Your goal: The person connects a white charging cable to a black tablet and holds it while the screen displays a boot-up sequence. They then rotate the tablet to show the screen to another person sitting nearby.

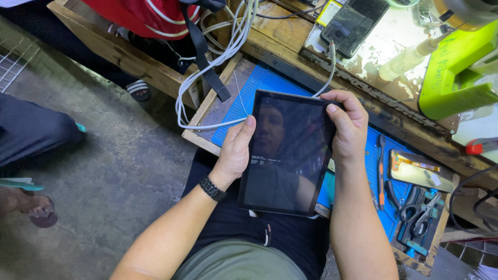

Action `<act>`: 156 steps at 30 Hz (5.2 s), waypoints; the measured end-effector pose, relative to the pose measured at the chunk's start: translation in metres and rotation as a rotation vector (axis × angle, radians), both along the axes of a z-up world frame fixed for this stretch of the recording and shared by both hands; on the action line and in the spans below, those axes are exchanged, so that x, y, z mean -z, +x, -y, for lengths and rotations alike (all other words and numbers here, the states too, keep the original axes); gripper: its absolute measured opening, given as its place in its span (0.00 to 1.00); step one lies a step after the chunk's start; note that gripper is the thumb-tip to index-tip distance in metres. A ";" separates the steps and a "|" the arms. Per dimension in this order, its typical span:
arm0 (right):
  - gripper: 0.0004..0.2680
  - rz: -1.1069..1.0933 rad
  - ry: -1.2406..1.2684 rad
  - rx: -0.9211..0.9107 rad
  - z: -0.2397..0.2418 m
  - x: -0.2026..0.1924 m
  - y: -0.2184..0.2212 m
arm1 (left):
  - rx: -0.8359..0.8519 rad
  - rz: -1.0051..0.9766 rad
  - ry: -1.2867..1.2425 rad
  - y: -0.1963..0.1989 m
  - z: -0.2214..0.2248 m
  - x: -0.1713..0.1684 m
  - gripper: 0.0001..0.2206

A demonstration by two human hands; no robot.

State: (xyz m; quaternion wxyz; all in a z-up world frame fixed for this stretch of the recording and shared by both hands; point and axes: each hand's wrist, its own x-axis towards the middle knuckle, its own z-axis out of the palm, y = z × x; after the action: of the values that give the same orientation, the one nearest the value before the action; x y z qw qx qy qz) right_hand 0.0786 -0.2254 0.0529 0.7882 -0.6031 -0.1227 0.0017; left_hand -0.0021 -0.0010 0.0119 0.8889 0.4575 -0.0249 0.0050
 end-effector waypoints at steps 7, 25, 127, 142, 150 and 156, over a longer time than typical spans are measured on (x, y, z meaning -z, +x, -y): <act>0.06 0.004 -0.004 -0.005 0.002 0.004 0.000 | 0.027 -0.030 -0.070 -0.002 0.001 -0.002 0.21; 0.05 -0.029 -0.013 -0.044 -0.003 0.014 0.004 | 0.063 0.028 -0.153 0.015 -0.004 -0.011 0.22; 0.14 0.361 -0.142 -0.093 0.062 0.016 -0.227 | 0.360 1.047 1.129 -0.101 0.027 -0.123 0.17; 0.16 0.270 -0.022 -0.091 0.064 0.042 -0.231 | 0.468 0.832 1.097 -0.094 0.032 -0.114 0.19; 0.16 0.281 -0.082 -0.071 0.065 0.046 -0.222 | 0.460 0.773 1.139 -0.087 0.031 -0.109 0.21; 0.16 0.316 -0.235 -0.062 0.067 0.048 -0.210 | 0.440 0.756 1.146 -0.075 0.030 -0.104 0.20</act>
State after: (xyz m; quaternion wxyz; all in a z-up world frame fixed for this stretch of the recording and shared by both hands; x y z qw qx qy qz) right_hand -0.1313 -0.2928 0.0048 0.6830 -0.6795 -0.2623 -0.0541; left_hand -0.0768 -0.0310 0.1161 0.4200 0.8033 -0.4213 -0.0301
